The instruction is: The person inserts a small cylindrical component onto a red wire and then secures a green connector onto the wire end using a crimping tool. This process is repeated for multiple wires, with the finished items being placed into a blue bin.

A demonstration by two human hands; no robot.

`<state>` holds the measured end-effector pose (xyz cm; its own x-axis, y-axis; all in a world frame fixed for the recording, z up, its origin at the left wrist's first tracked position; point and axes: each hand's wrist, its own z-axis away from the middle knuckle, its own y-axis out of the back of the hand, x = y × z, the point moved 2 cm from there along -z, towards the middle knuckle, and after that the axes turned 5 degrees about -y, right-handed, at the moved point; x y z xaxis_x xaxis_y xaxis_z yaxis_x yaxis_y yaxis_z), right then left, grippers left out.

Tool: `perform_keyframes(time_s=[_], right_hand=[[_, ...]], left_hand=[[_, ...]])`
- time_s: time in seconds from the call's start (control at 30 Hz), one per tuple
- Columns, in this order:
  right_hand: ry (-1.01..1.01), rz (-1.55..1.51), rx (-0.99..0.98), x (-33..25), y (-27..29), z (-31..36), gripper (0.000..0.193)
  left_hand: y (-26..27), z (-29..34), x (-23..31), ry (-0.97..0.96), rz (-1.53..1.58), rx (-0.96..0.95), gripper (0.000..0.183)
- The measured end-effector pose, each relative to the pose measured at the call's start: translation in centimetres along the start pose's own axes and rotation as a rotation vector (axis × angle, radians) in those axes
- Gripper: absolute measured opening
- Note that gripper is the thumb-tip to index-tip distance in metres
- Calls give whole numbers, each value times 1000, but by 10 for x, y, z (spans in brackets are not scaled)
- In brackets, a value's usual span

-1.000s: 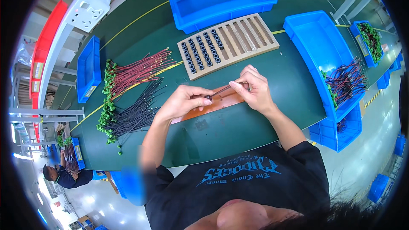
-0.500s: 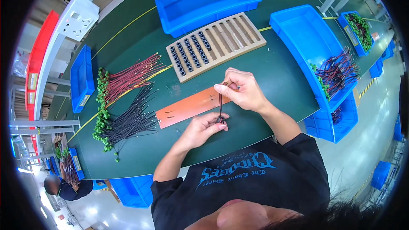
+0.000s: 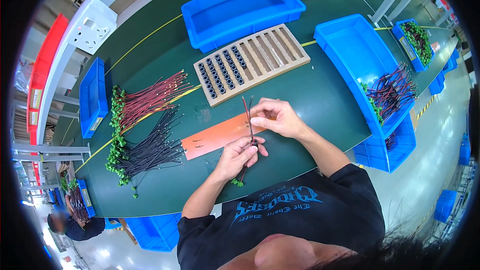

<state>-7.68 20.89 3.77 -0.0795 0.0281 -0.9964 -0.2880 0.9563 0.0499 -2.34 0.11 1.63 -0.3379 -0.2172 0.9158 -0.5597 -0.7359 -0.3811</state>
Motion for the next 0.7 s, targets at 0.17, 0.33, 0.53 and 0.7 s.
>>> perform_keyframes(time_s=[0.17,0.33,0.53,0.7], right_hand=[[6,-125,-98,25,-14,3,20],[-157,-242,-41,24,-20,3,20],[-287,-251,-88,32,-25,9,20],[-170,-2,-105,17,-8,23,22]], left_hand=[[5,-2,-6,15,105,-31,42],[12,1,-14,46,263,3,48],[16,2,-22,103,183,58,41],[16,0,-34,-41,-22,128,40]])
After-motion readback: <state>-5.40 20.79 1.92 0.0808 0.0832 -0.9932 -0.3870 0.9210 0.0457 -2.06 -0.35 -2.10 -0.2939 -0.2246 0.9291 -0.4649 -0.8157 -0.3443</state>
